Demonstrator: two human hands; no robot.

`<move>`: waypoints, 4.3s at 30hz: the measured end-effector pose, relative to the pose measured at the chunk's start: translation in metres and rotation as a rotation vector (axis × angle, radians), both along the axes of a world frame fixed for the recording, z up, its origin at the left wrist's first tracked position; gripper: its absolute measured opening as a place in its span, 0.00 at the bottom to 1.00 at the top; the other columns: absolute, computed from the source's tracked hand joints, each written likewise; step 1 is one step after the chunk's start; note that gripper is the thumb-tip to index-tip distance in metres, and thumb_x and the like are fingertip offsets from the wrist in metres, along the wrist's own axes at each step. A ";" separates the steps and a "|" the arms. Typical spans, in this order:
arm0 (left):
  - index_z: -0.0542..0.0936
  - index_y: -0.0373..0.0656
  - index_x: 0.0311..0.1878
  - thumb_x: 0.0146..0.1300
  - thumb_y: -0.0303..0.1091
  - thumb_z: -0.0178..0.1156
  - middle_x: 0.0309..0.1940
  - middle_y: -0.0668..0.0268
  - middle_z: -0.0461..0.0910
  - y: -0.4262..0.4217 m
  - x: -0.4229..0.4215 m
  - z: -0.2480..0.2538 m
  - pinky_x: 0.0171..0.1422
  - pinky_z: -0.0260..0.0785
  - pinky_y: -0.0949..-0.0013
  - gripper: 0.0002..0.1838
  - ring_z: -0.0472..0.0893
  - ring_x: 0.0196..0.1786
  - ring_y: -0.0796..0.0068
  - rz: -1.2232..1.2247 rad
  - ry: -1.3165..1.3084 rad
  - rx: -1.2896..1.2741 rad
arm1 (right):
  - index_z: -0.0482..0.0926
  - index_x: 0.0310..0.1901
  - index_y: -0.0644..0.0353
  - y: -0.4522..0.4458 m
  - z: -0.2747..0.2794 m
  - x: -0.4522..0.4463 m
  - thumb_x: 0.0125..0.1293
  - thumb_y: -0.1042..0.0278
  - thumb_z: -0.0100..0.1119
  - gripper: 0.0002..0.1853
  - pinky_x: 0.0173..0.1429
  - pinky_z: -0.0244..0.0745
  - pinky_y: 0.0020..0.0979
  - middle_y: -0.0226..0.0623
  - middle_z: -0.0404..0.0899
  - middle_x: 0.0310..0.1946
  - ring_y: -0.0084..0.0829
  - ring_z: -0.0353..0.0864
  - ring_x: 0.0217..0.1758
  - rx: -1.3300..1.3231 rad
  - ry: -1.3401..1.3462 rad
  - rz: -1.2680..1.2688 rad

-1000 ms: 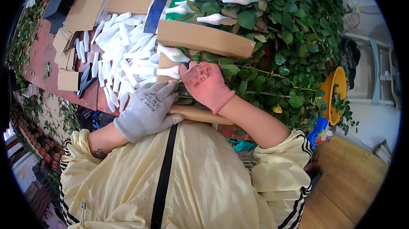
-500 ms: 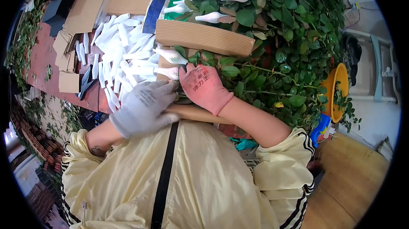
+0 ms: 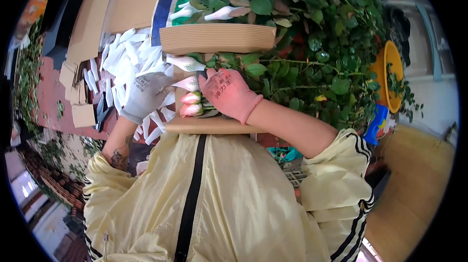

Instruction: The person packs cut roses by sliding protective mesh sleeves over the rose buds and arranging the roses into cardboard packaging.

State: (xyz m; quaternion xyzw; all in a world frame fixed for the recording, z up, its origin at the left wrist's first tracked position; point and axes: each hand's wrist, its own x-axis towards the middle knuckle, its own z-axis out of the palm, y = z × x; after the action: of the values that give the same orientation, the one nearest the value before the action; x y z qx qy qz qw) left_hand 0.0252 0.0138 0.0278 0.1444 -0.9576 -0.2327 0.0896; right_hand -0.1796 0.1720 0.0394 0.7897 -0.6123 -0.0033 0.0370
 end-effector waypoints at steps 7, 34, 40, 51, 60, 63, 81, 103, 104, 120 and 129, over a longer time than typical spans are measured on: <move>0.80 0.42 0.45 0.57 0.30 0.58 0.38 0.58 0.80 -0.041 0.038 0.010 0.48 0.71 0.59 0.12 0.80 0.42 0.56 0.282 -0.200 -0.025 | 0.74 0.49 0.62 -0.008 0.013 0.000 0.62 0.68 0.46 0.15 0.39 0.72 0.30 0.38 0.77 0.36 0.32 0.80 0.39 0.230 -0.059 -0.073; 0.76 0.39 0.56 0.59 0.47 0.58 0.54 0.59 0.76 0.066 -0.019 0.057 0.59 0.66 0.60 0.27 0.74 0.56 0.62 0.026 -0.140 -0.094 | 0.74 0.51 0.53 -0.036 0.028 -0.022 0.55 0.63 0.58 0.20 0.47 0.74 0.39 0.38 0.76 0.43 0.40 0.80 0.44 0.232 -0.132 -0.158; 0.76 0.40 0.57 0.59 0.47 0.58 0.56 0.59 0.76 0.062 -0.017 0.064 0.58 0.66 0.60 0.27 0.73 0.58 0.61 0.015 -0.138 -0.072 | 0.74 0.52 0.53 -0.036 0.025 -0.019 0.54 0.65 0.59 0.21 0.50 0.74 0.39 0.40 0.75 0.47 0.39 0.79 0.47 0.278 -0.123 -0.184; 0.75 0.39 0.57 0.59 0.46 0.58 0.56 0.57 0.76 0.059 -0.017 0.056 0.58 0.67 0.58 0.27 0.74 0.58 0.59 -0.006 -0.111 -0.063 | 0.76 0.54 0.53 -0.026 0.019 -0.024 0.58 0.70 0.49 0.21 0.41 0.73 0.33 0.39 0.77 0.44 0.34 0.81 0.42 0.204 -0.075 -0.142; 0.80 0.42 0.45 0.58 0.35 0.60 0.40 0.58 0.79 0.021 -0.020 0.026 0.45 0.71 0.60 0.13 0.79 0.41 0.54 0.215 0.179 0.067 | 0.76 0.52 0.52 -0.019 -0.005 -0.027 0.59 0.69 0.47 0.19 0.37 0.70 0.33 0.37 0.77 0.43 0.32 0.80 0.38 -0.045 -0.059 -0.049; 0.80 0.45 0.39 0.59 0.37 0.58 0.34 0.60 0.78 0.012 -0.023 0.011 0.41 0.71 0.58 0.09 0.79 0.38 0.58 0.230 0.053 0.031 | 0.76 0.53 0.53 -0.024 0.005 -0.024 0.59 0.69 0.47 0.19 0.37 0.70 0.32 0.36 0.77 0.42 0.31 0.80 0.37 0.118 -0.071 -0.088; 0.77 0.40 0.52 0.59 0.35 0.62 0.51 0.57 0.79 0.008 0.018 0.062 0.56 0.71 0.61 0.18 0.80 0.51 0.56 0.287 -0.064 0.152 | 0.73 0.52 0.59 -0.031 0.019 -0.018 0.62 0.70 0.46 0.16 0.42 0.76 0.34 0.44 0.75 0.46 0.37 0.81 0.45 0.319 -0.064 -0.128; 0.81 0.46 0.49 0.61 0.46 0.57 0.50 0.63 0.79 0.032 -0.018 0.050 0.49 0.72 0.62 0.18 0.80 0.48 0.61 0.023 -0.043 0.245 | 0.76 0.56 0.50 -0.033 0.023 -0.019 0.58 0.70 0.48 0.22 0.53 0.72 0.34 0.41 0.75 0.54 0.36 0.77 0.52 0.334 -0.073 -0.173; 0.80 0.46 0.49 0.61 0.46 0.57 0.46 0.63 0.81 0.030 -0.019 0.045 0.47 0.72 0.61 0.18 0.81 0.46 0.60 0.087 0.104 0.215 | 0.76 0.56 0.50 -0.032 0.023 -0.019 0.58 0.70 0.48 0.22 0.53 0.72 0.34 0.42 0.75 0.54 0.37 0.78 0.52 0.349 -0.084 -0.172; 0.80 0.45 0.35 0.61 0.42 0.55 0.30 0.57 0.81 0.026 -0.055 0.012 0.38 0.71 0.57 0.12 0.81 0.35 0.55 0.377 0.065 0.407 | 0.73 0.57 0.54 -0.032 0.014 -0.022 0.56 0.68 0.51 0.24 0.49 0.75 0.37 0.41 0.77 0.52 0.36 0.81 0.45 0.290 -0.078 -0.166; 0.81 0.45 0.45 0.58 0.36 0.57 0.37 0.56 0.81 0.010 0.011 0.030 0.44 0.72 0.58 0.13 0.81 0.41 0.56 0.539 0.091 0.225 | 0.74 0.55 0.56 -0.029 0.009 -0.024 0.54 0.69 0.56 0.23 0.48 0.74 0.38 0.40 0.78 0.48 0.38 0.80 0.43 0.198 -0.156 -0.161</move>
State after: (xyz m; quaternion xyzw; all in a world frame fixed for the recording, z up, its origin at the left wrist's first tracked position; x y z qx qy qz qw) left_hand 0.0360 0.0241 0.0577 0.3919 -0.8479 -0.3113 0.1746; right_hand -0.2038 0.1431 0.0480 0.7358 -0.6713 -0.0053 -0.0892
